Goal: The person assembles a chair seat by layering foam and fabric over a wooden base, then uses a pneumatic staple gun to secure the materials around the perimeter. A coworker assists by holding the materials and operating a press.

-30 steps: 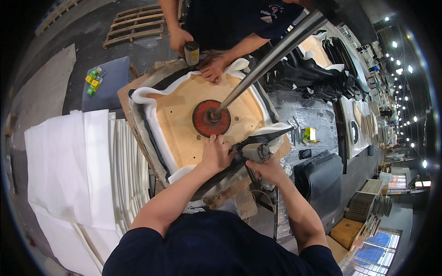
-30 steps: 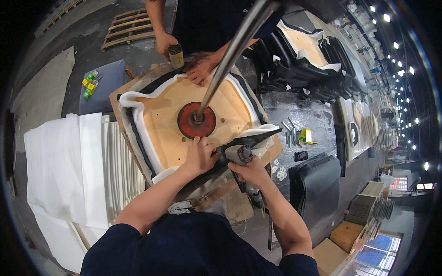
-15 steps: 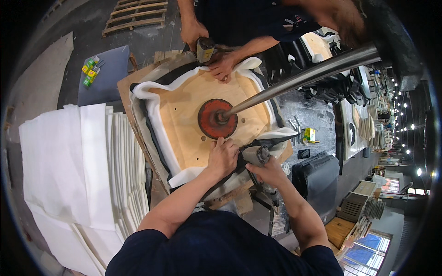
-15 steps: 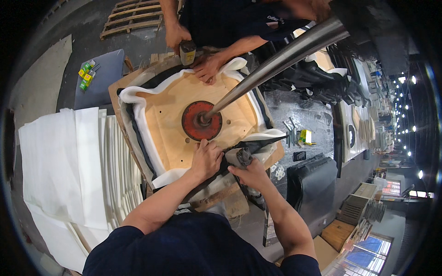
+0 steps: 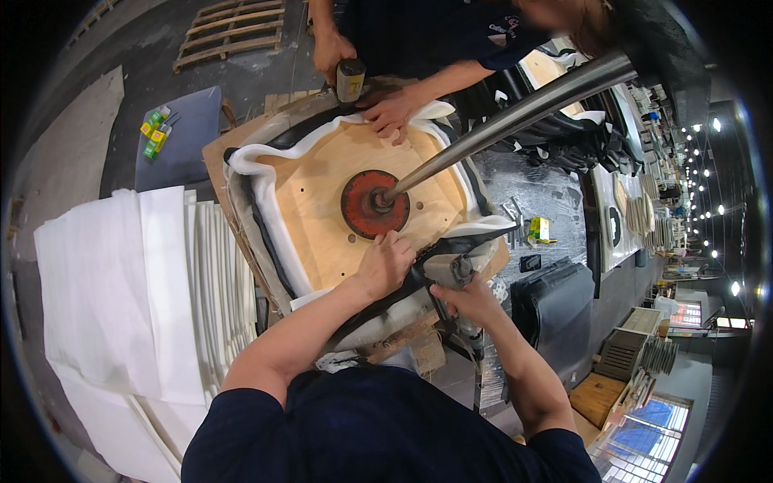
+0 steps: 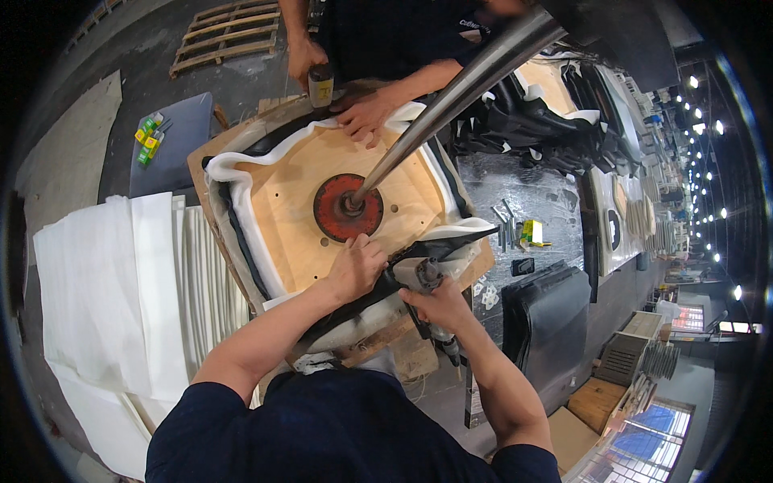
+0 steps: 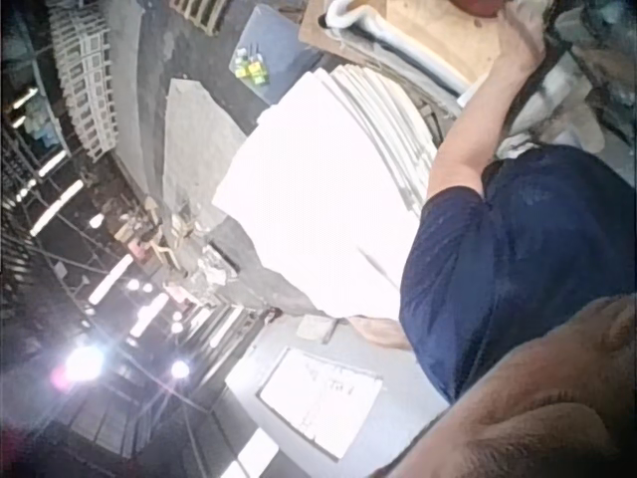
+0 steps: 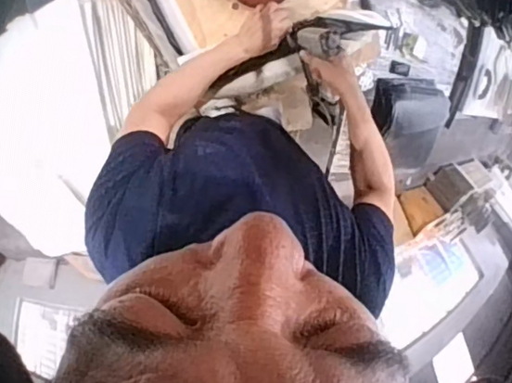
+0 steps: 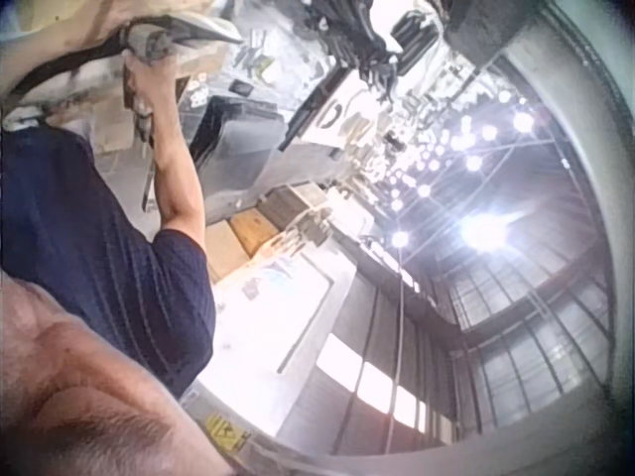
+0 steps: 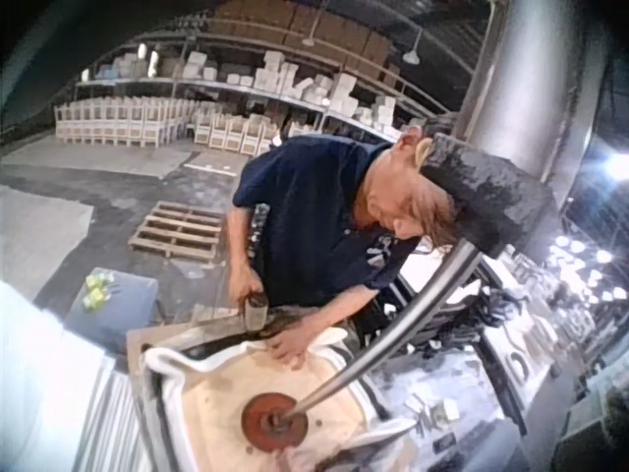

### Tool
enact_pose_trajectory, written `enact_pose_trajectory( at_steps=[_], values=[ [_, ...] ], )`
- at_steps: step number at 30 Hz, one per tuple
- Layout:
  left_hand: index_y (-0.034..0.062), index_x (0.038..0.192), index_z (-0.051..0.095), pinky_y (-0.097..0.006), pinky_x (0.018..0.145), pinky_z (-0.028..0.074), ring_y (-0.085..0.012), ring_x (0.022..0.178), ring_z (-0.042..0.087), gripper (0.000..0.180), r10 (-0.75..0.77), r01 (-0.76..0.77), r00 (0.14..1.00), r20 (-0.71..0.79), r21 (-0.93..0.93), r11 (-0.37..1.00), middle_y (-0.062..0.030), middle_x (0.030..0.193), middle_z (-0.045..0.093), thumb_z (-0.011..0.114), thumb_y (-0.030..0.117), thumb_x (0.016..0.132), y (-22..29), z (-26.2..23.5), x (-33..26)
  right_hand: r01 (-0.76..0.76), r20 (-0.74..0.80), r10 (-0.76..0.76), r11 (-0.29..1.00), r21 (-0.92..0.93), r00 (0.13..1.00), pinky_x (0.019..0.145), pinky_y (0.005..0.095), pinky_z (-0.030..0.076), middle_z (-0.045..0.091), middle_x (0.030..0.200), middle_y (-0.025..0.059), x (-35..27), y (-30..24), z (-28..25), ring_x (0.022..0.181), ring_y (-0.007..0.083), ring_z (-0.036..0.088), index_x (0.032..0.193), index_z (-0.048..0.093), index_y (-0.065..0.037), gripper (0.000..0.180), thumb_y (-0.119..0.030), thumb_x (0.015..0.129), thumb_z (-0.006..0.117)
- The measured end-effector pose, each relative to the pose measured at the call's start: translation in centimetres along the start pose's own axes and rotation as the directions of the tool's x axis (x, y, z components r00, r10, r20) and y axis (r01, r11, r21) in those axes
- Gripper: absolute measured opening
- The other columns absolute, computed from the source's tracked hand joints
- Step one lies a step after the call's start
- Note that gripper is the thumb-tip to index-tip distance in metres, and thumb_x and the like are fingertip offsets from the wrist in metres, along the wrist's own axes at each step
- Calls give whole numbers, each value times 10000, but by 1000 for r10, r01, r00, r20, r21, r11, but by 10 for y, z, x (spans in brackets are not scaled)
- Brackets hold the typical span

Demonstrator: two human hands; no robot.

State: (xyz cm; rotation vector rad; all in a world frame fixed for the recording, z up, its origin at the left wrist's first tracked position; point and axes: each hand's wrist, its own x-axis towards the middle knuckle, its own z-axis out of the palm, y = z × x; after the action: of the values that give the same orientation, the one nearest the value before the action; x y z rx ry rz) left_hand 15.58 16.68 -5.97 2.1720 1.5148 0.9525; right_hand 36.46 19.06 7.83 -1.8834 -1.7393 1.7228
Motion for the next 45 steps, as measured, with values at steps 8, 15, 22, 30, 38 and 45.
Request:
enact_pose_trajectory(
  at_steps=[8, 15, 22, 30, 38, 45],
  values=[
    [85, 942, 680, -491, 830, 478, -329, 999, 569, 104, -16, 12, 999, -48, -90, 996, -83, 996, 643, 731, 175, 945, 1, -5, -2, 12, 64, -7, 996, -90, 998, 534, 331, 494, 685, 768, 20, 2, -4, 7, 546, 111, 584, 1193, 730, -14, 338, -237, 966, 845],
    [65, 948, 698, -480, 861, 496, -338, 1039, 597, 122, -25, 25, 999, 46, -10, 1000, -113, 1008, 668, 715, 185, 945, -2, -6, 4, 9, 29, -5, 986, -164, 1000, 519, 332, 487, 678, 766, 24, 8, -14, 15, 548, 112, 593, 1191, 721, -5, 347, -230, 962, 852],
    [55, 949, 739, -482, 925, 514, -360, 1075, 617, 208, -131, 104, 953, 273, 113, 988, -131, 1036, 696, 731, 263, 959, -6, -29, -5, 89, -52, -82, 984, 157, 995, 506, 290, 469, 687, 787, 12, -13, 17, 10, 555, 100, 597, 1168, 714, -3, 314, -197, 968, 857],
    [105, 973, 724, -514, 880, 450, -355, 1066, 583, 147, -181, 184, 982, 57, -46, 982, -95, 1068, 653, 775, 233, 924, 7, -19, -17, 54, 13, -54, 997, 49, 998, 517, 289, 488, 687, 758, 12, -12, 13, 22, 572, 97, 623, 1080, 732, -1, 293, -239, 970, 862],
    [111, 960, 676, -510, 848, 414, -342, 1054, 572, 150, -222, 212, 973, -57, -149, 966, -81, 1057, 639, 797, 153, 881, 10, -10, -23, -4, 22, 5, 997, -72, 1000, 529, 307, 502, 709, 770, 30, -8, -15, 32, 566, 113, 636, 1142, 744, -2, 319, -244, 963, 847],
    [98, 985, 697, -505, 896, 446, -343, 1080, 583, 146, -206, 211, 976, 70, -79, 974, -92, 1078, 655, 786, 179, 904, 3, -13, -17, 122, 22, -120, 960, -252, 993, 527, 307, 502, 695, 744, 16, 6, -13, 33, 561, 112, 628, 1161, 739, -7, 312, -233, 969, 835]
  ],
)
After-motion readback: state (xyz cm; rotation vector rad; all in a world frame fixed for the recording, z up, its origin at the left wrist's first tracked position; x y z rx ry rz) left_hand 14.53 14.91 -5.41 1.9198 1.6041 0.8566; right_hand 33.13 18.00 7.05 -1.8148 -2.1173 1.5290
